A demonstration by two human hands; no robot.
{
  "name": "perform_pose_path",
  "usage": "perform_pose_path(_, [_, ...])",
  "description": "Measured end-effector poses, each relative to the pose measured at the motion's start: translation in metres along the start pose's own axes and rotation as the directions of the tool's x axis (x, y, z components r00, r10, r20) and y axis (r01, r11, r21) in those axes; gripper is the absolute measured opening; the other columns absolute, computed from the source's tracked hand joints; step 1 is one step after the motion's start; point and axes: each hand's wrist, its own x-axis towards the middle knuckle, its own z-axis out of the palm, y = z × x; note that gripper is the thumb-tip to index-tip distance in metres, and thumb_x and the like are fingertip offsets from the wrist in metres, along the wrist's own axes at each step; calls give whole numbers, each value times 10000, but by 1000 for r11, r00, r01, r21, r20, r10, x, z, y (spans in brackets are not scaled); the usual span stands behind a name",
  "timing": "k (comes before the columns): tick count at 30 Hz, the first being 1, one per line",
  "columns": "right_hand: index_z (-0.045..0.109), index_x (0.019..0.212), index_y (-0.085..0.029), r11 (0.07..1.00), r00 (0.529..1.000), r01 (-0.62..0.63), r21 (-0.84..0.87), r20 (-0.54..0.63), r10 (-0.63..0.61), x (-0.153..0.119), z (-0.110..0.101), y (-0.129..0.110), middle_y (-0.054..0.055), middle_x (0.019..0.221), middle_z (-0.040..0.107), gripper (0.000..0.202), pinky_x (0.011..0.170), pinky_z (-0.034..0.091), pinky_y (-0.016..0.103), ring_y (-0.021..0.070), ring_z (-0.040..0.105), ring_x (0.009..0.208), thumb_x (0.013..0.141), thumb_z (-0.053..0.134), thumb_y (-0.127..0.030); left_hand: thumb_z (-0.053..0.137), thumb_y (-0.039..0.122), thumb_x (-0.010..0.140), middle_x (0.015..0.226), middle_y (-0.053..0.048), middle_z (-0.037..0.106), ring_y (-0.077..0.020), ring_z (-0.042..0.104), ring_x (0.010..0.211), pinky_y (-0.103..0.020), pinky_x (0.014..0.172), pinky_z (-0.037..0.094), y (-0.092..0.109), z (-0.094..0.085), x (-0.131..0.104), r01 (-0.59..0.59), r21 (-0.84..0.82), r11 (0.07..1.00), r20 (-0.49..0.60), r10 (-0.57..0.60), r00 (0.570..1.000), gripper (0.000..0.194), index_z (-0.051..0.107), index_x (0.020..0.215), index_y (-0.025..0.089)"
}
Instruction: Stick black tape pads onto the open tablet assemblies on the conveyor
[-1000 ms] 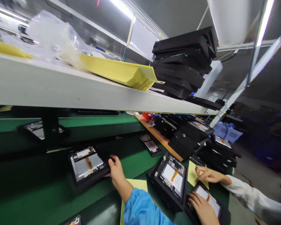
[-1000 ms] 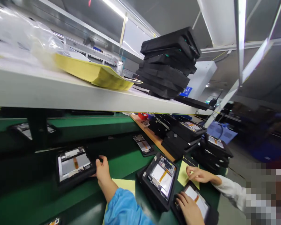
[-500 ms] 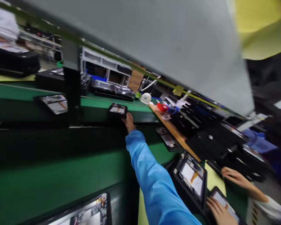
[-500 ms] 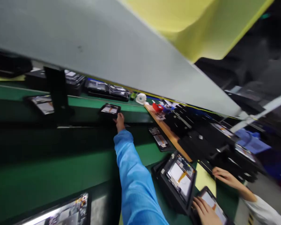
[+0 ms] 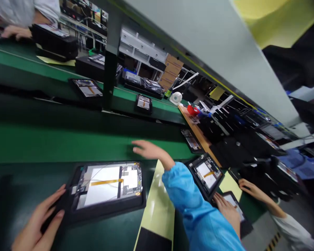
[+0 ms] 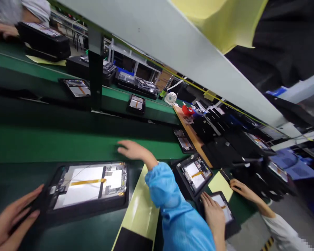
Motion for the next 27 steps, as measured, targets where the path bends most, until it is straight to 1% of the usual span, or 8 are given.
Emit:
perform_pose_path(2, [810, 1367, -217, 1000, 999, 9, -25, 39, -8, -52, 25, 5, 162, 1505, 768, 474, 1286, 514, 570, 385, 684, 1455, 920, 925, -322, 457, 685, 1089, 1537, -50, 703, -354, 789, 1245, -499, 979, 745, 1, 7, 1, 37, -105, 994, 29, -34, 999, 535, 611, 1470, 343])
perform_pose_path(4, [725, 1531, -206, 999, 1000, 7, -43, 22, -6, -92, 45, 10, 184, 1643, 671, 578, 1348, 438, 589, 396, 583, 1576, 982, 836, -346, 481, 689, 1038, 1546, -83, 695, -376, 767, 1294, -534, 1028, 721, 4, 12, 5, 32, -136, 990, 42, -26, 999, 580, 646, 1433, 297])
perform_pose_path(9, [574, 1675, -142, 998, 993, -35, -46, -116, 29, -123, 69, 23, 235, 1709, 585, 603, 1403, 321, 638, 377, 487, 1653, 1088, 597, -282, 470, 557, 970, 1497, -144, 713, -361, 729, 1359, -519, 1089, 685, 12, 12, 19, -49, -124, 991, 16, 52, 999, 573, 691, 1376, 218])
perform_pose_path(15, [649, 1615, -251, 1000, 995, 12, 28, -96, -9, -94, 71, 26, 135, 1703, 622, 524, 1410, 336, 557, 308, 461, 1685, 1095, 598, -283, 596, 600, 903, 1178, -118, 734, -235, 767, 909, -291, 709, 694, 25, 6, 22, -89, -143, 986, -24, 87, 996, 553, 775, 1249, 206])
perform_pose_path(18, [698, 1559, -250, 997, 998, 58, 42, -30, -57, -60, 67, 12, 120, 1663, 667, 463, 1389, 372, 518, 285, 524, 1641, 1113, 574, -259, 673, 711, 907, 859, -33, 640, -177, 688, 667, -230, 560, 637, 38, 9, -5, -52, -239, 970, 8, 56, 998, 567, 775, 1148, 208])
perform_pose_path(20, [722, 1525, -229, 994, 994, 95, 50, 42, -97, -35, 67, -1, 124, 1635, 692, 431, 1347, 432, 478, 273, 625, 1546, 1114, 594, -255, 684, 809, 920, 800, -13, 625, -176, 684, 628, -233, 555, 639, 46, 12, -29, -43, -276, 960, 12, 49, 999, 646, 759, 1147, 209])
perform_pose_path(23, [746, 1495, -240, 987, 979, 142, 68, 140, -151, -6, 77, -18, 102, 1593, 726, 396, 1302, 480, 440, 257, 687, 1464, 1120, 620, -266, 609, 765, 1022, 837, -22, 673, -167, 686, 628, -234, 598, 638, 50, 13, -60, -126, -163, 979, -20, 124, 992, 582, 737, 1146, 211])
perform_pose_path(27, [784, 1445, -223, 980, 955, 187, 66, 222, -197, 11, 99, -37, 109, 1559, 741, 346, 1290, 475, 409, 266, 693, 1446, 1138, 642, -294, 564, 613, 1066, 814, -21, 673, -179, 670, 632, -232, 555, 545, 48, 7, -80, -254, 129, 958, -14, 258, 966, 419, 725, 1090, 227])
